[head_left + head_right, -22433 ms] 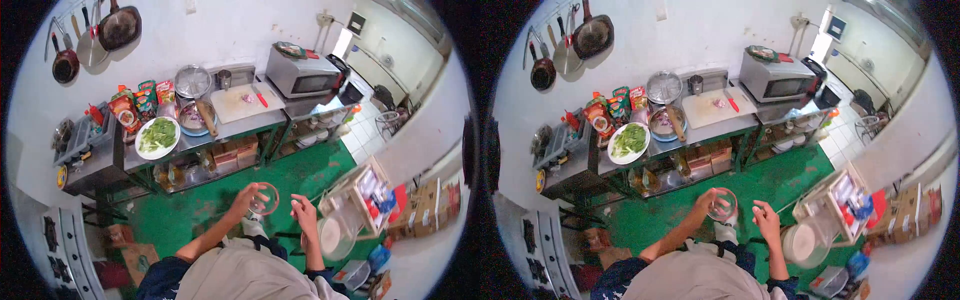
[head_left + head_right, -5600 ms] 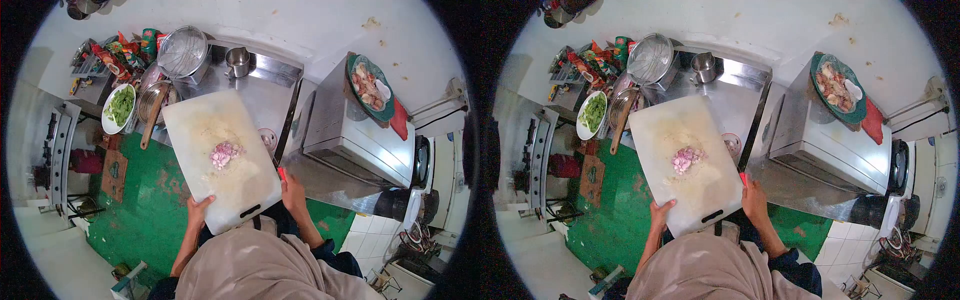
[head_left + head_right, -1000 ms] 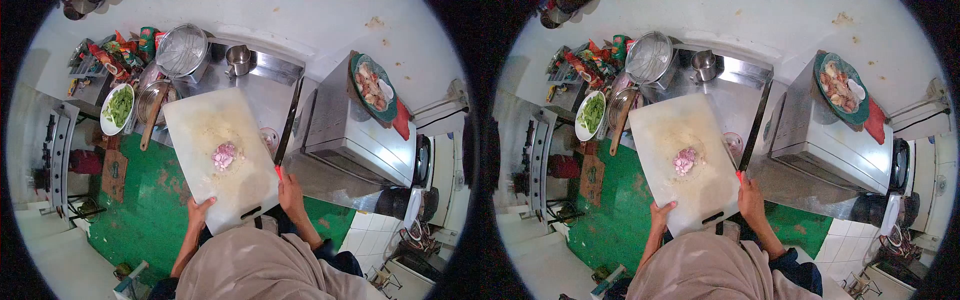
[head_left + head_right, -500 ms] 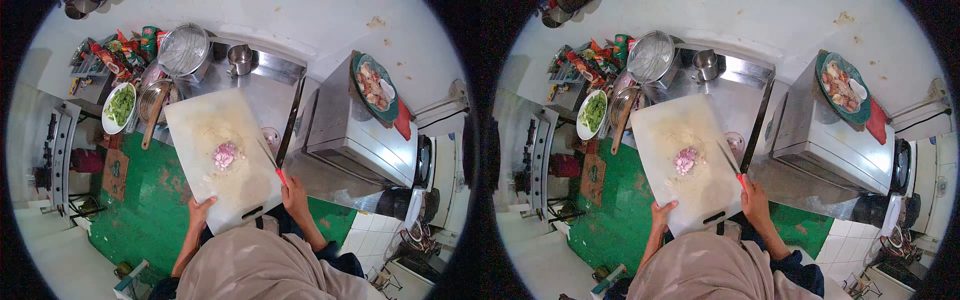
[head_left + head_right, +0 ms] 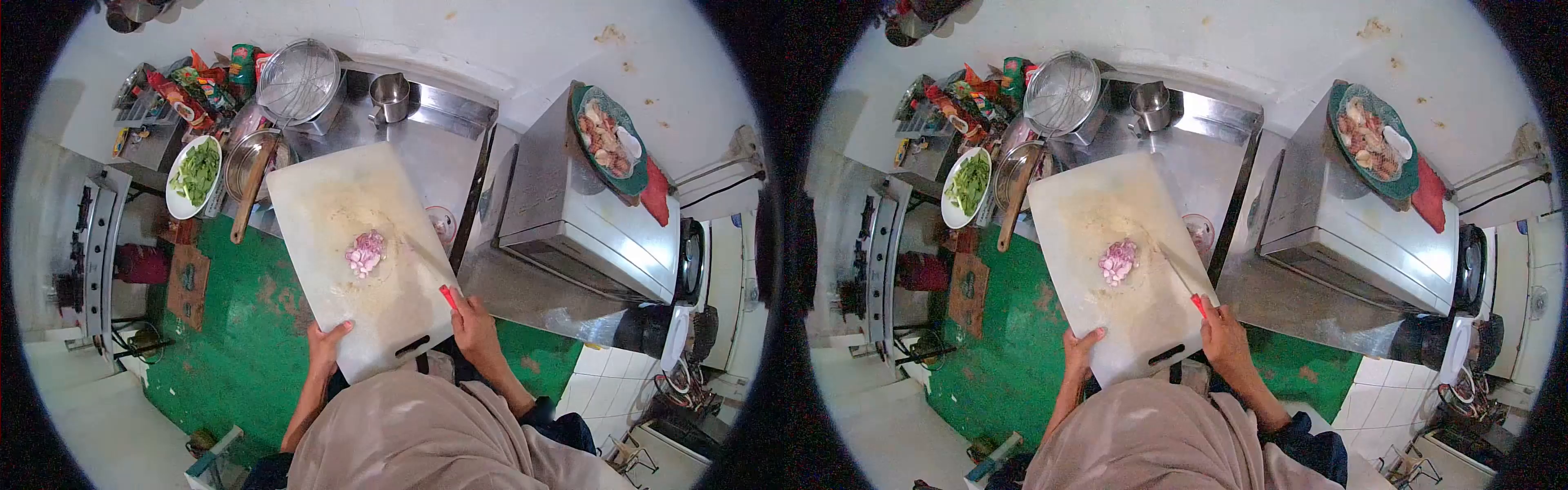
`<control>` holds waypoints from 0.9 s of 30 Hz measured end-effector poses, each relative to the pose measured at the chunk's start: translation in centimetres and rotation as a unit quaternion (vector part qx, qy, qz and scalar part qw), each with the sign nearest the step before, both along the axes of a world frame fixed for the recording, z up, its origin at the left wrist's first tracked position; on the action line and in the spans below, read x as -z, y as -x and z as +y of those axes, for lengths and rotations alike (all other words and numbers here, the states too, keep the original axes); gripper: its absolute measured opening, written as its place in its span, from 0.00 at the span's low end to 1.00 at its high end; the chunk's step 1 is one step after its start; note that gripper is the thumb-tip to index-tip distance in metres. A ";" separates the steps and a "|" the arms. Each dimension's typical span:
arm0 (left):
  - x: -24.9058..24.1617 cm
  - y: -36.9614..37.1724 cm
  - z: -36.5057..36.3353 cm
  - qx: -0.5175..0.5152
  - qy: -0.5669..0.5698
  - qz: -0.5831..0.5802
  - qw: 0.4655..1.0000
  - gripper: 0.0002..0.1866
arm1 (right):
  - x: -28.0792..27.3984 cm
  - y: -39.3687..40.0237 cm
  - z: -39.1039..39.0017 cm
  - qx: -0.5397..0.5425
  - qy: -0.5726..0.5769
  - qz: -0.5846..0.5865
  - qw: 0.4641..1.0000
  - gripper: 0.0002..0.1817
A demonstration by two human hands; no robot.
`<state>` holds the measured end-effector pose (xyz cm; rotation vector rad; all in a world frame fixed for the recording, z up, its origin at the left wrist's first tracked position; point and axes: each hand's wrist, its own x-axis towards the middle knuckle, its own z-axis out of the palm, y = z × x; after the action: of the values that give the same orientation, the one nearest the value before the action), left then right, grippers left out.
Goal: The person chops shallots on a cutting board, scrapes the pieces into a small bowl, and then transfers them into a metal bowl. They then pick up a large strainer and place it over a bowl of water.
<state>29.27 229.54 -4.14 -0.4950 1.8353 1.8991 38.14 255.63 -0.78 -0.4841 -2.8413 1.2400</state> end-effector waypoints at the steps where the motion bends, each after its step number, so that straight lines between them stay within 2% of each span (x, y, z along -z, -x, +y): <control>1: 0.1 0.0 -0.2 0.004 0.001 -0.004 1.000 0.28 | 0.2 0.0 0.4 -0.003 -0.019 -0.006 1.000 0.24; 5: 0.2 -0.1 -0.2 -0.003 -0.010 -0.002 1.000 0.28 | 1.7 -0.2 1.2 0.014 -0.075 -0.010 0.997 0.23; 11: 0.5 -0.2 -0.3 -0.007 -0.013 0.003 1.000 0.28 | -0.2 -0.6 -0.9 -0.024 -0.031 0.033 0.999 0.25; 14: -0.1 -0.1 -0.1 -0.006 -0.010 -0.012 1.000 0.28 | 0.6 -0.4 -1.6 -0.032 -0.040 0.019 0.998 0.26; 17: 0.2 -0.3 -0.4 -0.008 -0.032 -0.007 0.999 0.22 | 0.8 0.0 -1.9 -0.020 -0.052 0.011 0.998 0.27; 20: 0.9 -0.4 -0.6 -0.009 -0.038 0.001 0.999 0.22 | 0.9 0.4 -1.6 -0.002 -0.080 -0.014 0.997 0.27; 24: 0.1 -0.4 -0.2 -0.015 -0.022 -0.001 1.000 0.29 | 1.4 0.8 -0.8 0.014 -0.124 -0.038 0.992 0.28; 27: 0.1 -0.3 -0.2 -0.013 -0.019 -0.006 1.000 0.30 | 2.9 0.7 0.3 0.029 -0.141 -0.016 0.990 0.27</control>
<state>29.58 229.33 -4.25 -0.5181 1.7905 1.9409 37.46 255.90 -3.71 -0.5748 -2.9366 0.8100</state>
